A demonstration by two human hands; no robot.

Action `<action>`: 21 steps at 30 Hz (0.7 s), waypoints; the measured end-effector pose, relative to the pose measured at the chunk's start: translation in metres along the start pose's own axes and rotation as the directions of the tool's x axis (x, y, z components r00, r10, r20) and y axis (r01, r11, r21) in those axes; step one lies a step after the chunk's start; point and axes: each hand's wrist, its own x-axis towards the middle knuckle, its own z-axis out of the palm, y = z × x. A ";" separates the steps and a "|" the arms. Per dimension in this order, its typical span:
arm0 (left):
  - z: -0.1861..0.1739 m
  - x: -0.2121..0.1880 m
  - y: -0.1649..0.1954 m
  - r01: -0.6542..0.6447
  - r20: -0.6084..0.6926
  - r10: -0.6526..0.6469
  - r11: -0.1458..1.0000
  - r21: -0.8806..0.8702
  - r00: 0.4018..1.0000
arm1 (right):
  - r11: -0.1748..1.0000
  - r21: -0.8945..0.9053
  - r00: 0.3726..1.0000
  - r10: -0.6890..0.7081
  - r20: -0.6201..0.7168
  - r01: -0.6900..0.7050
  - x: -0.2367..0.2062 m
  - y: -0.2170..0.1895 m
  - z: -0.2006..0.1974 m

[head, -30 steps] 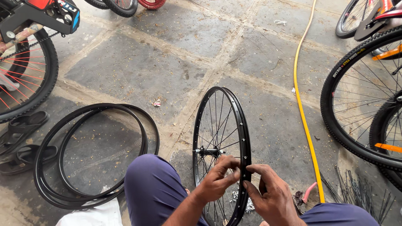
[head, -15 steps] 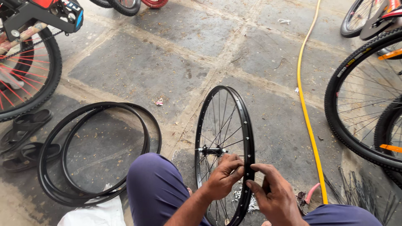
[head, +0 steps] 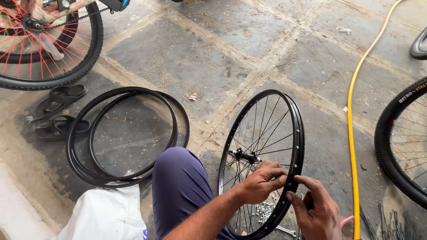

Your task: The person threads bicycle spokes through the rim holes and secures them with nipples. They rotate the wheel to access different sections and continue lacing the spokes around the rim.

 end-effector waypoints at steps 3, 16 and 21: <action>-0.005 0.007 -0.003 -0.044 0.029 0.063 0.900 -0.434 0.998 | 1.000 -0.013 1.000 0.008 0.003 -0.008 0.006 -0.007 0.002; -0.044 0.023 -0.009 0.018 -0.080 -0.039 0.969 -0.246 0.996 | 0.998 -0.018 0.996 -0.062 0.065 0.063 0.040 -0.015 0.017; -0.076 0.014 -0.024 0.306 -0.574 -0.298 0.948 -0.086 0.763 | 0.999 -0.026 0.998 0.035 0.044 -0.033 0.055 -0.003 0.009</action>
